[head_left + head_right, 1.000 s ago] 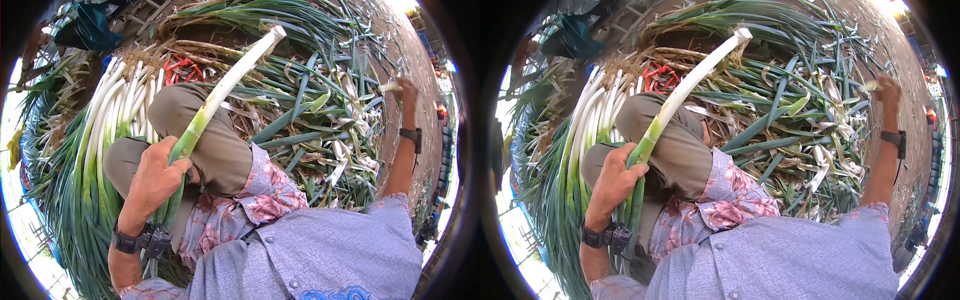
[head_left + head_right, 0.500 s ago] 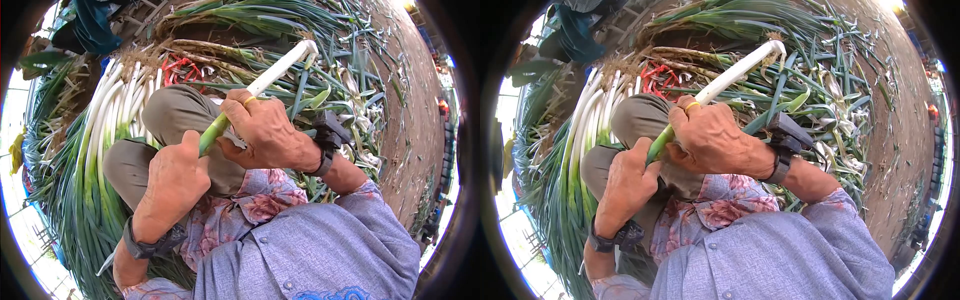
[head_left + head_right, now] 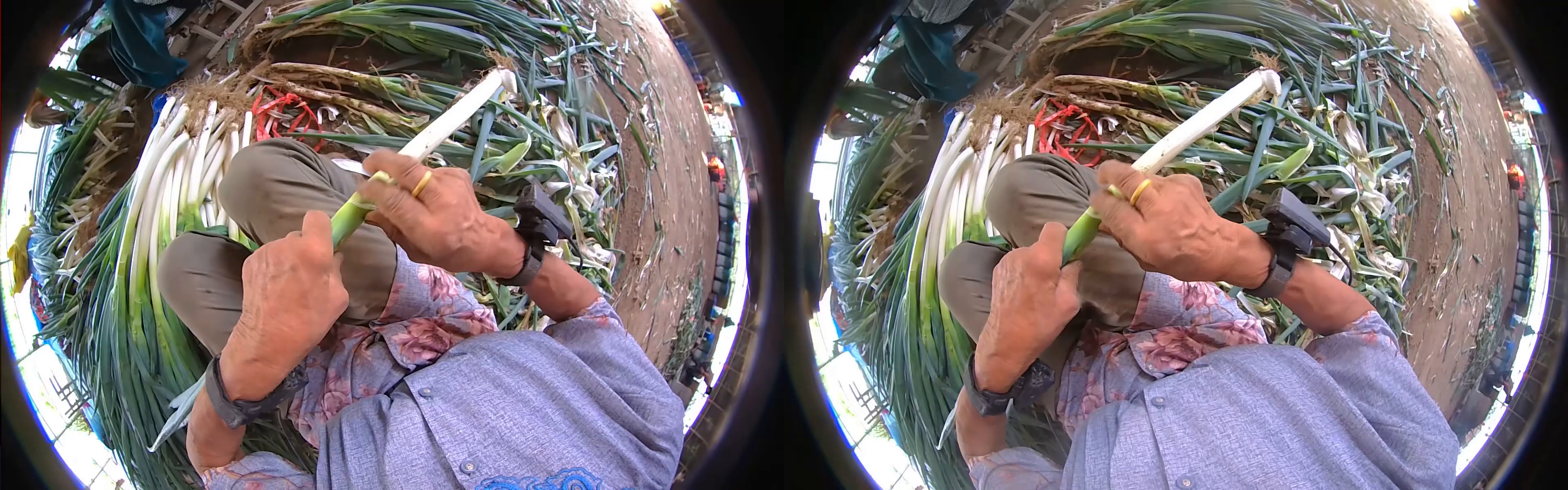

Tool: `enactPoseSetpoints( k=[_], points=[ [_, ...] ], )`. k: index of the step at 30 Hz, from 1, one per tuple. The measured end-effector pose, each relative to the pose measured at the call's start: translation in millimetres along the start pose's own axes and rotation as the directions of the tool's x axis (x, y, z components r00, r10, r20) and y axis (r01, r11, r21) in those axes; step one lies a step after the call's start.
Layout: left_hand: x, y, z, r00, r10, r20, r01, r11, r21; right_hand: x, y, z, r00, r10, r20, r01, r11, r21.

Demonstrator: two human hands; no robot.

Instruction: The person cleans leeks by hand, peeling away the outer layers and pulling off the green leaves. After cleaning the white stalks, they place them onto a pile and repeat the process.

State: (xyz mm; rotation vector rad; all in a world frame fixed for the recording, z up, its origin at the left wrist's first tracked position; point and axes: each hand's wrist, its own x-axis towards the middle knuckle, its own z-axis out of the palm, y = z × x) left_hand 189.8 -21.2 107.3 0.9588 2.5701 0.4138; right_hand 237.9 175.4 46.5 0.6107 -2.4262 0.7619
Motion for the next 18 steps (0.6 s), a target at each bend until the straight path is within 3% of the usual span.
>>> enactPoseSetpoints(
  k=[2,5,8,11,12,15,16,17,18],
  points=[
    [-2,0,6,0.999,0.030,-0.036,-0.027,0.996,0.084,-4,4,8,0.992,-0.122,0.005,0.122,0.986,-0.113],
    [-10,9,14,0.987,0.098,-0.127,-0.059,0.958,0.280,-1,6,0,0.988,-0.148,0.041,0.153,0.968,-0.199],
    [-16,11,26,0.937,0.236,-0.259,-0.051,0.823,0.566,3,13,-6,0.999,-0.040,0.019,0.042,0.993,-0.109],
    [-22,11,39,0.891,0.329,-0.312,0.020,0.659,0.752,10,13,-24,0.979,0.198,0.036,-0.182,0.947,-0.264],
    [-23,11,42,0.881,0.352,-0.317,0.043,0.607,0.794,6,26,-24,0.957,0.291,-0.001,-0.282,0.929,-0.241],
    [-30,9,63,0.876,0.361,-0.320,0.029,0.623,0.782,5,55,-31,0.942,0.215,-0.259,-0.242,0.967,-0.075],
    [-33,10,71,0.883,0.341,-0.322,0.029,0.645,0.763,3,55,-40,0.893,0.361,-0.270,-0.349,0.932,0.093],
    [-34,11,73,0.883,0.328,-0.335,0.007,0.705,0.709,5,52,-51,0.826,0.501,-0.258,-0.441,0.860,0.257],
    [-34,11,73,0.884,0.315,-0.346,-0.016,0.760,0.650,7,49,-58,0.717,0.689,-0.103,-0.443,0.565,0.696]
  ],
)
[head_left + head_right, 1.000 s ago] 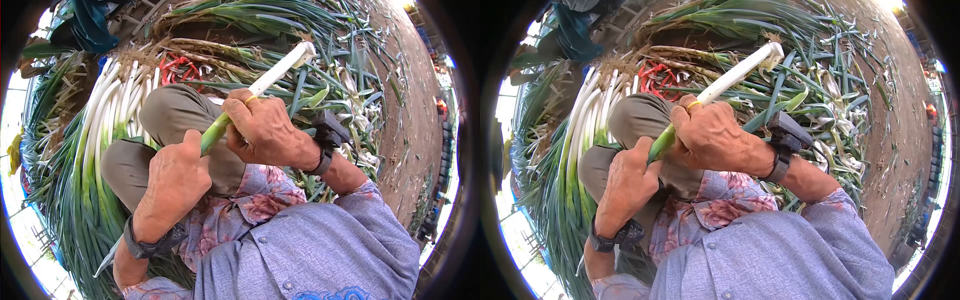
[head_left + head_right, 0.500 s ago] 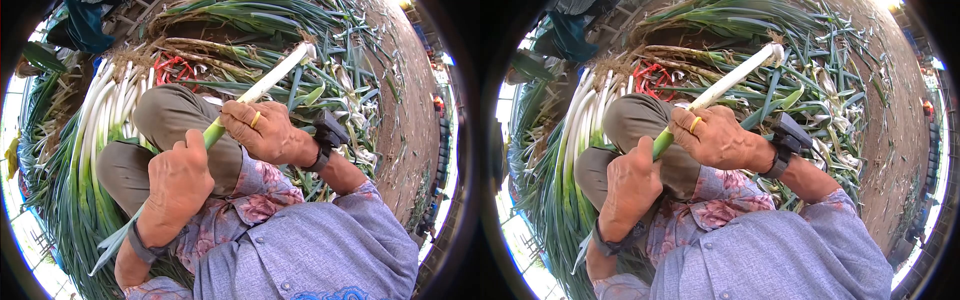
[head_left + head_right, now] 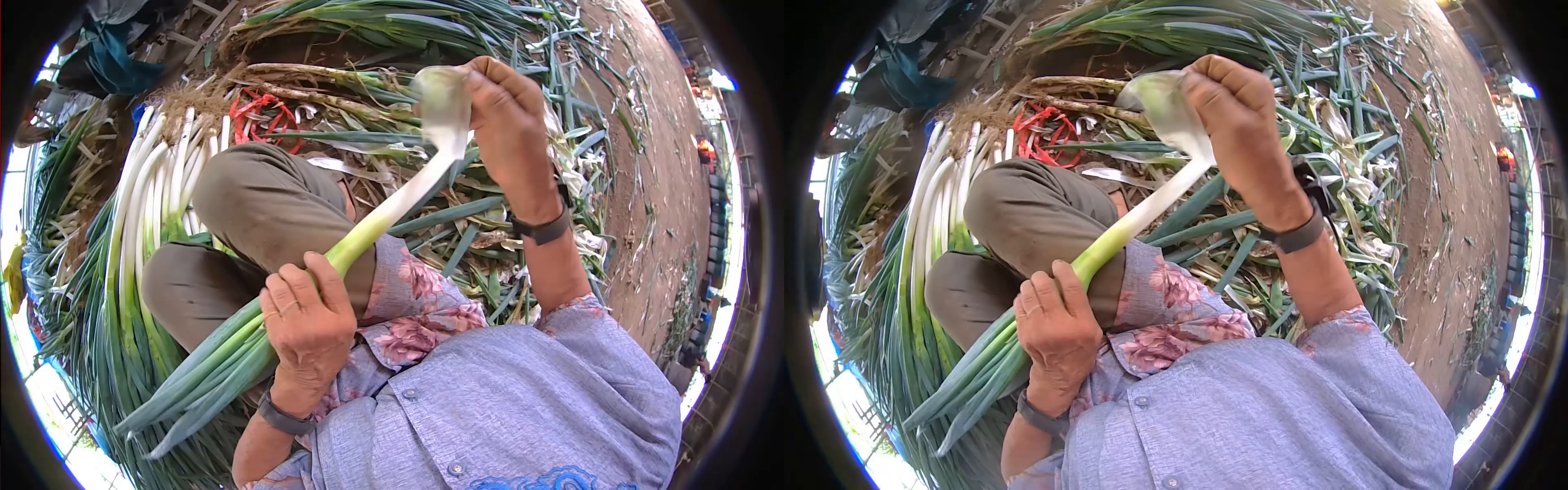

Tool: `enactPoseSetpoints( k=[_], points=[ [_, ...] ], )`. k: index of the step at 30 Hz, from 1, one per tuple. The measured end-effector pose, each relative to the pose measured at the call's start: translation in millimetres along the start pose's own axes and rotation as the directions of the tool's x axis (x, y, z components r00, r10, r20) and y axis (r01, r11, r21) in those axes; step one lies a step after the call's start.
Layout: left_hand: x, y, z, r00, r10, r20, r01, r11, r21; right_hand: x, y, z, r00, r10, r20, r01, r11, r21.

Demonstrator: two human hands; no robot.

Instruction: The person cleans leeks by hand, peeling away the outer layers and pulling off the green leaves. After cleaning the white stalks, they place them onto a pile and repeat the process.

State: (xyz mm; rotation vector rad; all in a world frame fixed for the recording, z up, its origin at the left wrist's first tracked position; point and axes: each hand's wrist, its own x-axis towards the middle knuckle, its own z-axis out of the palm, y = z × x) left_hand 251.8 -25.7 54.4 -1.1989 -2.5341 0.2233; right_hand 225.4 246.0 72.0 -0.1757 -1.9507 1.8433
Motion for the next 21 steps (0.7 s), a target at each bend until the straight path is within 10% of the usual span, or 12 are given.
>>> enactPoseSetpoints(
  k=[1,3,6,10,15,21],
  points=[
    [0,0,0,1.000,-0.017,0.001,0.018,0.996,-0.082,0,-7,-2,0.964,0.263,-0.034,-0.218,0.860,0.461],
    [8,-4,-9,0.987,-0.109,0.121,0.138,0.954,-0.265,-10,-11,-22,0.974,0.205,0.092,-0.224,0.904,0.364],
    [15,-12,-17,0.940,-0.158,0.302,0.268,0.890,-0.369,-30,3,-57,0.959,-0.061,0.276,0.156,0.928,-0.340],
    [12,-14,-20,0.955,-0.115,0.275,0.188,0.948,-0.256,-51,19,-104,0.864,-0.035,0.502,0.495,0.232,-0.837],
    [-2,-8,-22,0.981,0.028,0.193,-0.007,0.994,-0.108,-44,68,-198,0.968,0.011,0.250,0.250,-0.069,-0.966],
    [-7,5,-49,0.962,0.067,0.265,-0.024,0.987,-0.160,-20,91,-223,0.998,0.056,0.016,0.023,-0.124,-0.992]
  ],
)
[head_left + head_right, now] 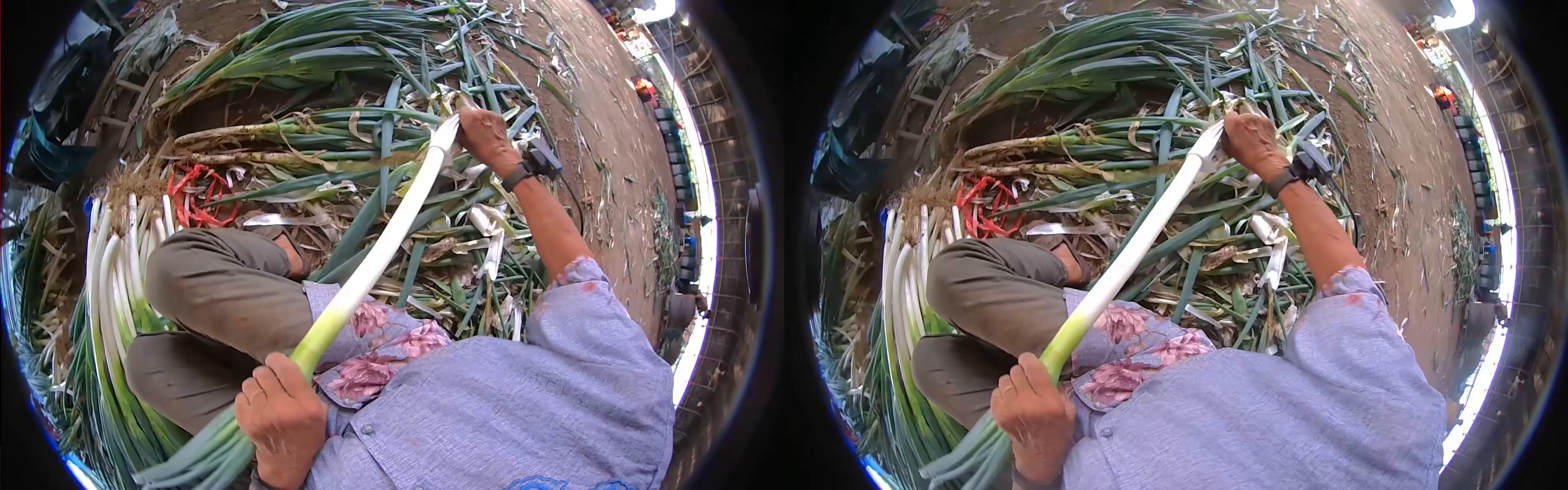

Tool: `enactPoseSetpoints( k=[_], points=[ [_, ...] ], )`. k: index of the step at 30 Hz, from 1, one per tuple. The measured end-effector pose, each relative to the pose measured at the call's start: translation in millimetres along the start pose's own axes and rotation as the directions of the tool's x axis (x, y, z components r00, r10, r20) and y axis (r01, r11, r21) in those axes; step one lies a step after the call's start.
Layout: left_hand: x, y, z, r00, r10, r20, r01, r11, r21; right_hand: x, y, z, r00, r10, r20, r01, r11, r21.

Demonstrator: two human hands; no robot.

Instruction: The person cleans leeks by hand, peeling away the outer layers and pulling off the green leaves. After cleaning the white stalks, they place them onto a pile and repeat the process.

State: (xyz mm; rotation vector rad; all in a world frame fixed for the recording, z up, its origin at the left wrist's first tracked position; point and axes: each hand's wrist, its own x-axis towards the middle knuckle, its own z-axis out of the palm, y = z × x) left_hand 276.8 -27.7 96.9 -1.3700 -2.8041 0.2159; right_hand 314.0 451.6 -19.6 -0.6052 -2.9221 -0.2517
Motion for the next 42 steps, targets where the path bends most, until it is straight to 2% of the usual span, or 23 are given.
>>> enactPoseSetpoints(
  k=[1,4,5,6,7,8,9,11,12,13,14,15,16,18,21,22,24,27,28,30,33,37,42],
  points=[
    [-1,2,-5,1.000,-0.017,0.012,0.017,0.999,-0.039,3,-1,1,0.992,0.076,0.099,-0.070,0.996,-0.060],
    [-16,-6,-5,0.999,0.028,0.029,-0.024,0.990,-0.137,5,41,46,0.964,0.263,0.044,-0.263,0.965,-0.013],
    [-23,-14,-11,0.997,-0.003,0.083,0.020,0.979,-0.201,5,88,71,0.977,0.113,0.182,-0.069,0.970,-0.233],
    [-20,-18,-21,0.947,-0.060,0.315,0.138,0.963,-0.231,-1,88,45,0.956,0.262,0.135,-0.263,0.965,-0.011],
    [-14,-21,-34,0.840,-0.105,0.532,0.265,0.936,-0.233,4,84,45,0.883,0.360,0.300,-0.368,0.929,-0.033],
    [-9,-23,-40,0.688,-0.129,0.714,0.384,0.900,-0.207,8,80,44,0.774,0.446,0.449,-0.464,0.883,-0.076],
    [-6,-27,-38,0.651,-0.136,0.747,0.450,0.861,-0.235,0,74,50,0.772,0.315,0.551,-0.330,0.941,-0.075],
    [-18,-35,-15,0.853,-0.147,0.501,0.401,0.799,-0.448,-5,57,71,0.761,0.053,0.647,-0.124,0.990,0.065],
    [-23,-37,-6,0.919,-0.164,0.360,0.348,0.766,-0.540,2,10,30,0.725,0.058,0.686,-0.286,0.932,0.223],
    [-22,-38,-4,0.918,-0.206,0.340,0.375,0.733,-0.568,-2,-5,30,0.777,-0.050,0.627,-0.363,0.778,0.512],
    [-20,-41,-6,0.890,-0.209,0.406,0.434,0.661,-0.613,-6,-20,31,0.816,-0.156,0.557,-0.404,0.537,0.741],
    [-19,-45,-7,0.857,-0.208,0.471,0.496,0.581,-0.645,-11,-55,13,0.747,-0.098,0.657,-0.660,0.007,0.751],
    [-18,-49,-8,0.820,-0.204,0.534,0.558,0.493,-0.668,-13,-77,21,0.801,0.023,0.599,-0.585,-0.188,0.789],
    [-23,-60,-2,0.768,-0.183,0.613,0.635,0.337,-0.695,-12,-108,7,0.897,0.111,0.429,-0.412,-0.144,0.900],
    [-24,-64,-6,0.671,-0.144,0.728,0.741,0.102,-0.663,-1,-141,7,0.966,0.190,0.177,-0.183,0.014,0.983],
    [-23,-65,-10,0.633,-0.127,0.763,0.771,0.024,-0.636,5,-150,7,0.983,0.174,0.060,-0.096,0.205,0.974],
    [-24,-63,-17,0.600,-0.109,0.793,0.795,-0.029,-0.606,18,-168,4,0.984,0.080,-0.159,0.090,0.553,0.829],
    [-31,-63,-12,0.616,-0.099,0.781,0.783,-0.035,-0.622,34,-191,-15,0.924,-0.066,-0.377,0.286,0.774,0.565],
    [-35,-63,-9,0.631,-0.100,0.770,0.772,-0.026,-0.636,37,-193,-10,0.950,-0.087,-0.301,0.250,0.790,0.560],
    [-39,-62,-8,0.631,-0.078,0.772,0.765,-0.102,-0.635,48,-191,10,0.983,-0.122,-0.139,0.179,0.824,0.537],
    [-36,-60,-9,0.585,0.006,0.811,0.786,-0.250,-0.566,54,-184,25,0.975,-0.149,-0.167,0.215,0.835,0.506],
    [-21,-54,-18,0.486,0.172,0.857,0.799,-0.484,-0.356,59,-174,31,0.962,-0.159,-0.221,0.250,0.838,0.485],
    [-41,-41,17,0.573,0.294,0.765,0.734,-0.600,-0.319,71,-153,33,0.945,-0.179,-0.272,0.274,0.889,0.367]
  ],
)
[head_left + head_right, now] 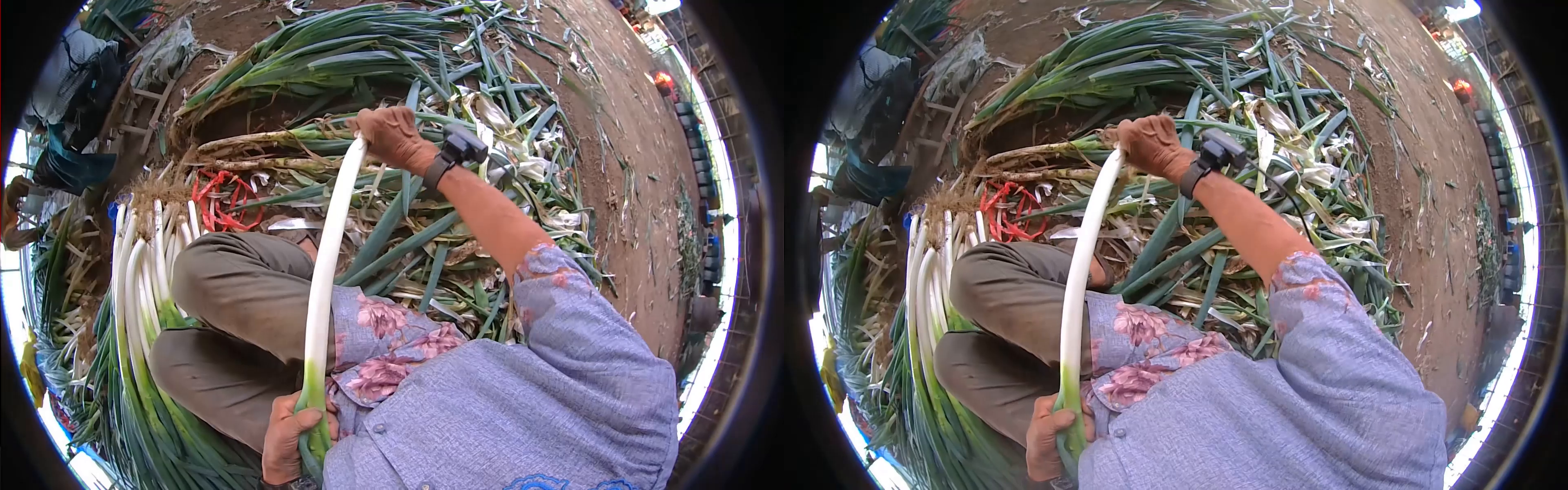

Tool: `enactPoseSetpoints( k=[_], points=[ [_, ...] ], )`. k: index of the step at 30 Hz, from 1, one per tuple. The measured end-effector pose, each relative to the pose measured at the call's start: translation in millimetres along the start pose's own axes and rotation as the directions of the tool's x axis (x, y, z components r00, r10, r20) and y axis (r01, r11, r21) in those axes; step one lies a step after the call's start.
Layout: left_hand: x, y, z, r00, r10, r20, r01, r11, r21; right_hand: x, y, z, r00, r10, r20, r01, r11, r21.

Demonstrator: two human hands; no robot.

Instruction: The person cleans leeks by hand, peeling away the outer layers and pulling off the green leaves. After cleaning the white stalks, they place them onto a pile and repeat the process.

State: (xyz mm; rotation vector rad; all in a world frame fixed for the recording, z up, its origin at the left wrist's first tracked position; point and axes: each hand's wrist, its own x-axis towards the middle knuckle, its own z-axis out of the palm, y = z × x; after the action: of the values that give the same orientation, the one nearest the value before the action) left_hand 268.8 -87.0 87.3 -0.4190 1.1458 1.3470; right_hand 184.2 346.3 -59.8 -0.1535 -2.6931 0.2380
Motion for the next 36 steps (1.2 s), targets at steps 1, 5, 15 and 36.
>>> enactPoseSetpoints(
  k=[1,5,15,36],
  points=[
    [2,0,2,1.000,0.012,0.019,-0.012,1.000,0.000,2,5,-4,0.998,-0.014,0.057,0.017,0.999,-0.051],
    [10,-6,4,0.997,0.065,0.040,-0.066,0.998,0.024,13,21,-15,0.995,-0.037,0.092,0.049,0.991,-0.127],
    [-34,-42,-12,0.988,0.104,-0.113,-0.094,0.991,0.091,14,188,-118,0.735,0.671,0.094,-0.553,0.675,-0.489],
    [-101,-5,-27,0.283,0.939,-0.193,0.653,-0.041,0.756,-250,27,41,0.569,0.005,0.822,-0.280,0.941,0.188]
  ],
)
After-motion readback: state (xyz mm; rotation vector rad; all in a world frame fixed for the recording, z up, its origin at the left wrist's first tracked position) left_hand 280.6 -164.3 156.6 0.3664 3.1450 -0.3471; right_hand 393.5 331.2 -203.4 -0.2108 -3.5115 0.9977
